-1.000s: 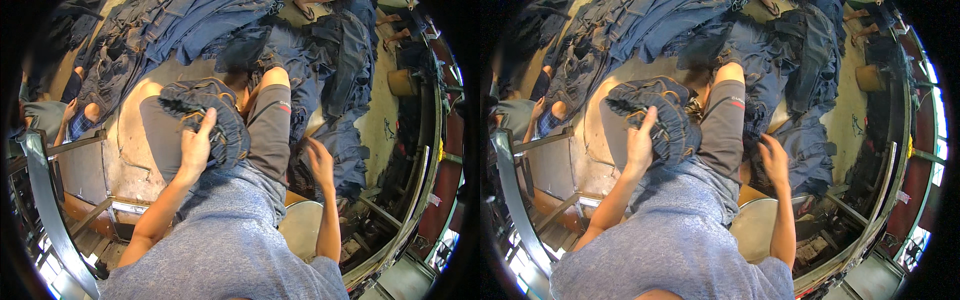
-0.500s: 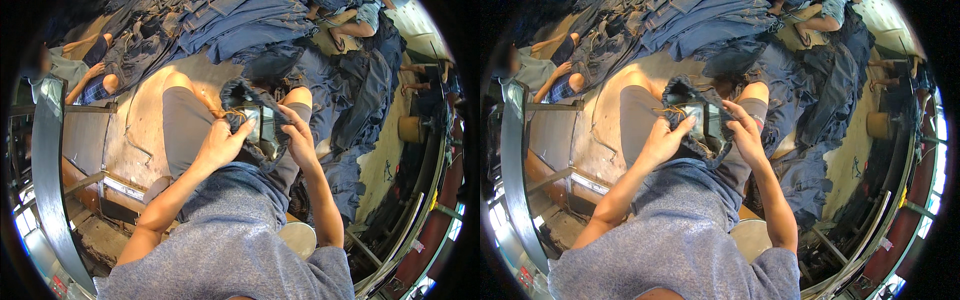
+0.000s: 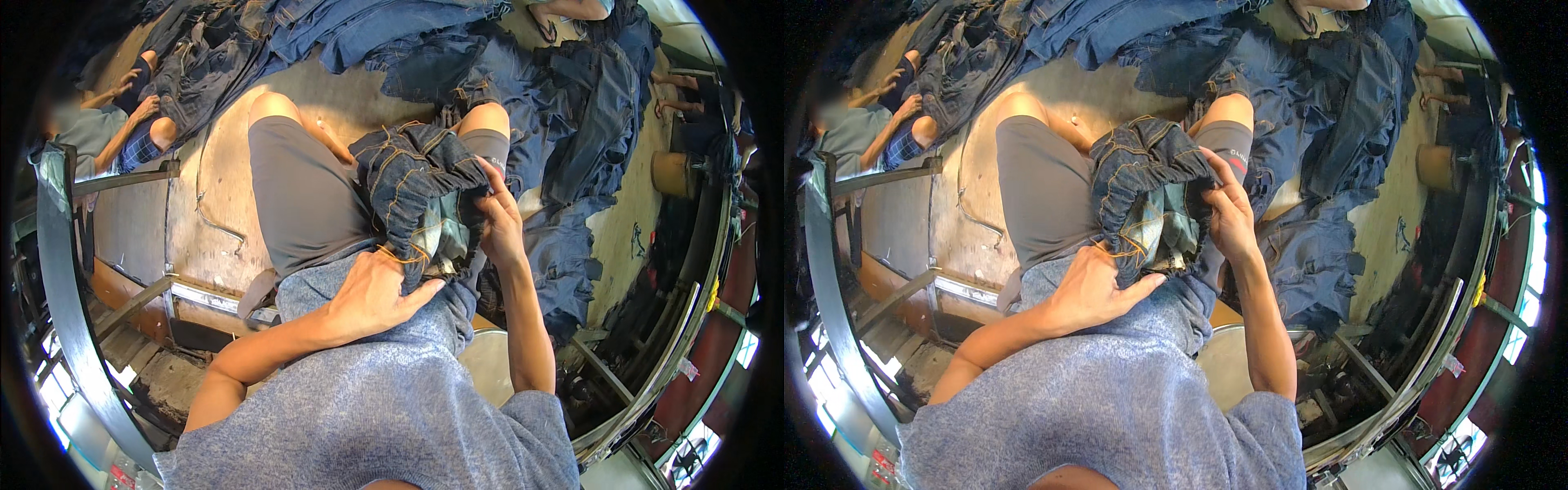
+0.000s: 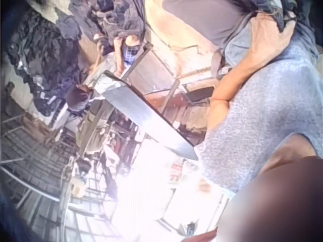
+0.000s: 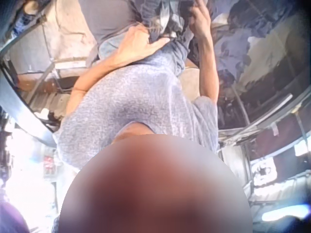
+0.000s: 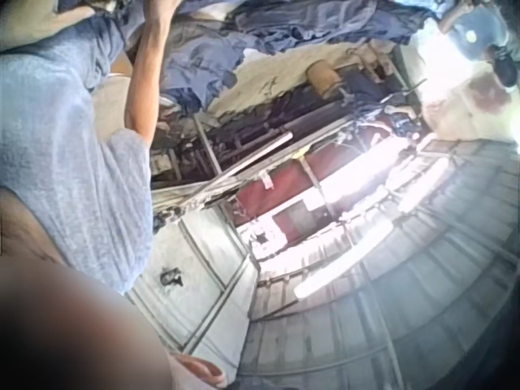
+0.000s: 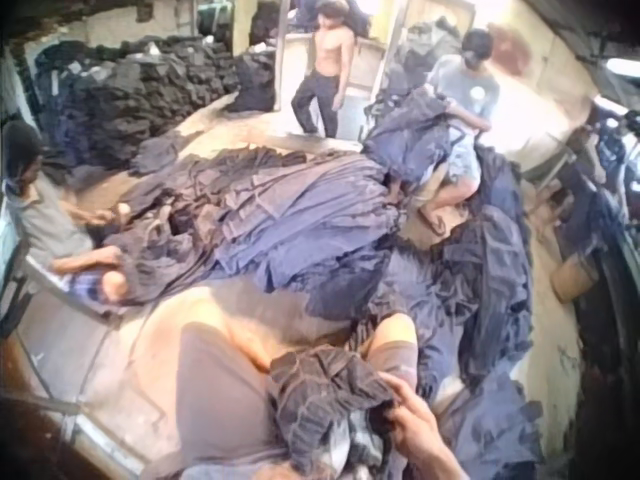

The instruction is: The person sits on the floor and inspects a pair of dark denim shorts by turning them inside out and checking the seams and interior. They repeatedly handle the garment, flipping it over and examining different areas before placing it aside.

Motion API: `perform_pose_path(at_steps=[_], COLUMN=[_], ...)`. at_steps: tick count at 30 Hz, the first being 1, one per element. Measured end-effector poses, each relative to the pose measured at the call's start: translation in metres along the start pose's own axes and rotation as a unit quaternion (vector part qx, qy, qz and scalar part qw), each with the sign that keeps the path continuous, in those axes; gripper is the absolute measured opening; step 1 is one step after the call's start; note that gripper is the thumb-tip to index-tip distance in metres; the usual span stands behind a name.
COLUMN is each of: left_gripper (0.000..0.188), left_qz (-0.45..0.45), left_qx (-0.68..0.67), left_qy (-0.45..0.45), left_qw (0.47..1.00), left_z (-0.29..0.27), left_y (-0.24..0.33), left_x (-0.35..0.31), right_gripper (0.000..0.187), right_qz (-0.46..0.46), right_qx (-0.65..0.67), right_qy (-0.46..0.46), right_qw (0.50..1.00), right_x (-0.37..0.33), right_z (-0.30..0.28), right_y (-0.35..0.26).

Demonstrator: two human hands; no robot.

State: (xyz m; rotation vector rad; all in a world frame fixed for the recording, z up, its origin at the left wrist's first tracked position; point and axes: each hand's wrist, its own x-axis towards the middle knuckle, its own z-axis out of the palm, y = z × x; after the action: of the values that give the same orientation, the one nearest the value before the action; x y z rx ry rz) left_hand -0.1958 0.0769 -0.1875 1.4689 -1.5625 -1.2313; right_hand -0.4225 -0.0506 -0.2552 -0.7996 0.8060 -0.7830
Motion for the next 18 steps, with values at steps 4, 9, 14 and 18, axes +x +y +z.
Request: perform_pose_path(at_steps=[4,9,14,18], left_gripper=[0.039,0.048,0.052,0.064], left_qz=[-0.005,-0.006,0.002,0.043], left_qx=[0.027,0.084,0.109,0.069], left_qy=[-0.03,-0.063,-0.094,-0.077], left_qw=[0.999,0.994,0.99,0.994], left_z=[0.005,0.014,0.029,0.029], left_y=[-0.003,-0.003,0.005,0.013], left_x=[-0.012,-0.019,-0.011,0.009], right_gripper=[0.074,0.074,0.062,0.049], right_qz=[0.009,0.002,-0.021,-0.028], right_qx=[0.016,0.048,0.124,-0.086], right_qy=[-0.001,0.023,0.09,0.097], right_qw=[1.0,0.999,0.988,0.991], right_x=[-0.005,-0.012,-0.02,-0.015], right_z=[-0.002,-0.007,-0.021,-0.026], right_y=[0.004,0.011,0.022,0.015])
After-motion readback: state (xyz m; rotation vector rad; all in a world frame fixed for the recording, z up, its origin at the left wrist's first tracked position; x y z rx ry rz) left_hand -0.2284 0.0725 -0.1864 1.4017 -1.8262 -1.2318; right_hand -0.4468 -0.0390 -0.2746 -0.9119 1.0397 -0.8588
